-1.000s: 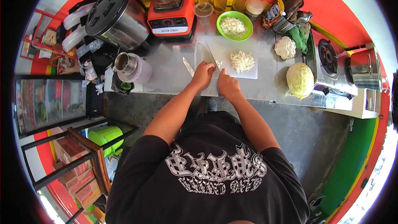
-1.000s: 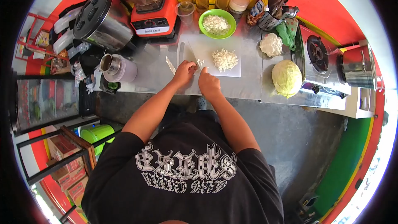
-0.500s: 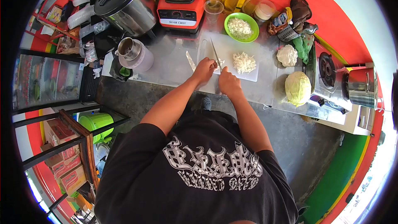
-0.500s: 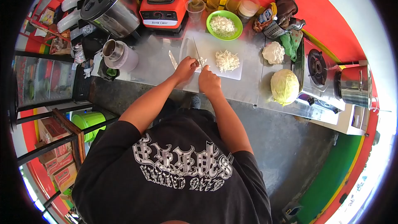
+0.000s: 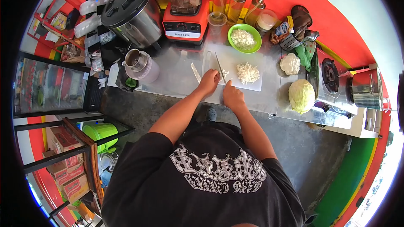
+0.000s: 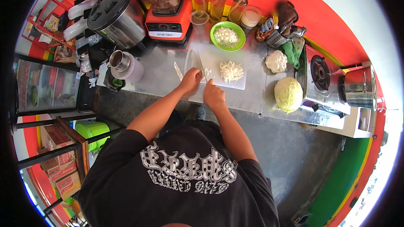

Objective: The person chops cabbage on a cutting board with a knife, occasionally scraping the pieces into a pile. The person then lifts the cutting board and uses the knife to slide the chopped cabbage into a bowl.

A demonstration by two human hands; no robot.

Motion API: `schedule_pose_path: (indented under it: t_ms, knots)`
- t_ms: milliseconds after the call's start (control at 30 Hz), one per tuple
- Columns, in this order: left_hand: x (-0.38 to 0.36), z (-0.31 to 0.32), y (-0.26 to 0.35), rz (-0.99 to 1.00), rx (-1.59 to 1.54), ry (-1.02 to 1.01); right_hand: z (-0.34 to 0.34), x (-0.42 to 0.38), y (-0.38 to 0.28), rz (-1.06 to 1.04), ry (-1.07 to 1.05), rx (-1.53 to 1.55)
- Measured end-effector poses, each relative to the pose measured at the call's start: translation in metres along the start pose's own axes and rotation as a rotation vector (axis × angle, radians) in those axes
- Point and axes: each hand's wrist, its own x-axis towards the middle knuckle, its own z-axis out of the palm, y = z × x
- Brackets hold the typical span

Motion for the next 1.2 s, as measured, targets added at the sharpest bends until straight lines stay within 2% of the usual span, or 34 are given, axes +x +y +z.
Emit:
schedule_pose_path:
  t_ms: [100, 267, 467, 667, 767, 967, 1200]
  knots:
    - [-0.002, -0.002, 0.003, -0.017, 0.037, -0.027, 0.011, 0.001, 0.002, 0.027, -0.018, 0.026]
    - [0.0, -0.003, -0.002, 0.033, 0.014, -0.059, -0.019, -0.007, -0.003, -0.068, -0.002, -0.061]
    - [-0.001, 0.0, 0.004, -0.037, 0.002, -0.026, 0.013, -0.001, 0.001, -0.016, -0.03, -0.013]
    - [0.0, -0.003, 0.005, -0.008, -0.009, -0.041, -0.009, -0.007, -0.001, -0.016, 0.005, 0.019]
    - [-0.002, -0.001, 0.003, 0.014, 0.013, -0.031, 0.005, -0.009, 0.0, -0.008, -0.019, 0.015]
    - [-0.002, -0.002, 0.011, -0.039, 0.03, -0.036, 0.023, 0.007, 0.008, -0.013, 0.073, 0.068]
    - [0.001, 0.001, 0.019, -0.052, 0.114, -0.063, 0.012, -0.015, 0.039, 0.091, 0.099, 0.132]
